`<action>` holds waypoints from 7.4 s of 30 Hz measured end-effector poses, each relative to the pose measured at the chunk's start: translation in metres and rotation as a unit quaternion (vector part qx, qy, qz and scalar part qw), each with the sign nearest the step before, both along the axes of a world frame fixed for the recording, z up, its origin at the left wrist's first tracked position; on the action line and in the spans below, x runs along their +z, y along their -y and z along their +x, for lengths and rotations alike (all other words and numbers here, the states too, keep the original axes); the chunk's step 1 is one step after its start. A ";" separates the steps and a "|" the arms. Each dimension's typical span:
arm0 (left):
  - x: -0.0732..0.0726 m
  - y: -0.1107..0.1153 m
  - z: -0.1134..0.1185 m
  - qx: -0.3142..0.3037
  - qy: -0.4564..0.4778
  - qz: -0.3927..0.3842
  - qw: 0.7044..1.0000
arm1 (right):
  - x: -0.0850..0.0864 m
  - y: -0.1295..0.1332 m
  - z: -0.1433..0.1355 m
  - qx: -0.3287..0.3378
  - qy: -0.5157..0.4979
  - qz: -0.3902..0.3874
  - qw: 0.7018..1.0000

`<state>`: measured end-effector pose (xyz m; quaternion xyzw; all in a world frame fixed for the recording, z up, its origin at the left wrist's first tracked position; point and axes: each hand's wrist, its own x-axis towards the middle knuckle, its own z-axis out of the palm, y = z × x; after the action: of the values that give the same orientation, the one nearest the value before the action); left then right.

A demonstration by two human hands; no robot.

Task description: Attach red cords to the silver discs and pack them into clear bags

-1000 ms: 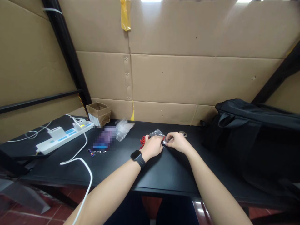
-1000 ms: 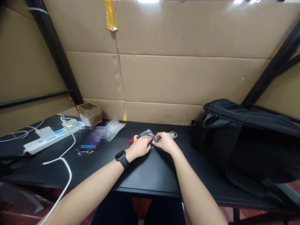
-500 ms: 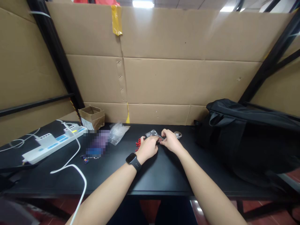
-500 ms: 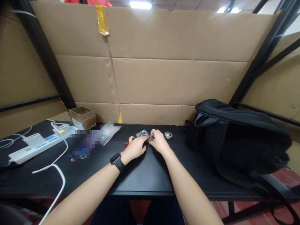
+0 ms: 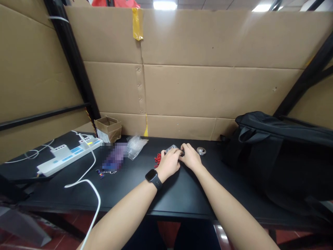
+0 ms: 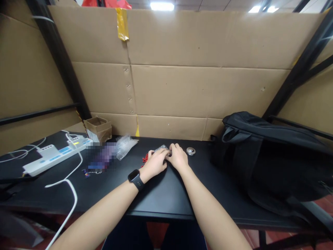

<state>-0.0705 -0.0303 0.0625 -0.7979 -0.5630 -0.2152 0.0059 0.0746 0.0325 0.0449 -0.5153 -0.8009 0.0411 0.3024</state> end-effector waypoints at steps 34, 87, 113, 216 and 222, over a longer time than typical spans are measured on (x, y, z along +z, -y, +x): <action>0.002 -0.006 -0.014 0.004 0.011 -0.039 0.999 | -0.004 -0.002 0.004 -0.001 -0.059 -0.019 0.998; 0.005 -0.010 -0.014 0.035 0.093 -0.059 0.993 | 0.006 -0.021 0.046 0.104 -0.199 -0.218 0.950; 0.006 0.001 -0.006 0.020 -0.026 -0.021 0.999 | 0.014 0.000 0.032 0.214 0.027 -0.053 0.975; 0.047 -0.016 -0.205 0.413 0.148 0.116 0.891 | 0.002 -0.012 0.036 0.106 -0.039 -0.172 0.979; 0.029 -0.013 -0.296 0.422 0.076 -0.035 0.903 | 0.003 -0.014 0.036 0.120 -0.042 -0.169 0.977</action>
<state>-0.3668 -0.0172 0.0911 -0.4668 -0.8528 -0.2328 0.0256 0.1110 0.0461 0.0480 -0.4572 -0.8248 0.2333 0.2369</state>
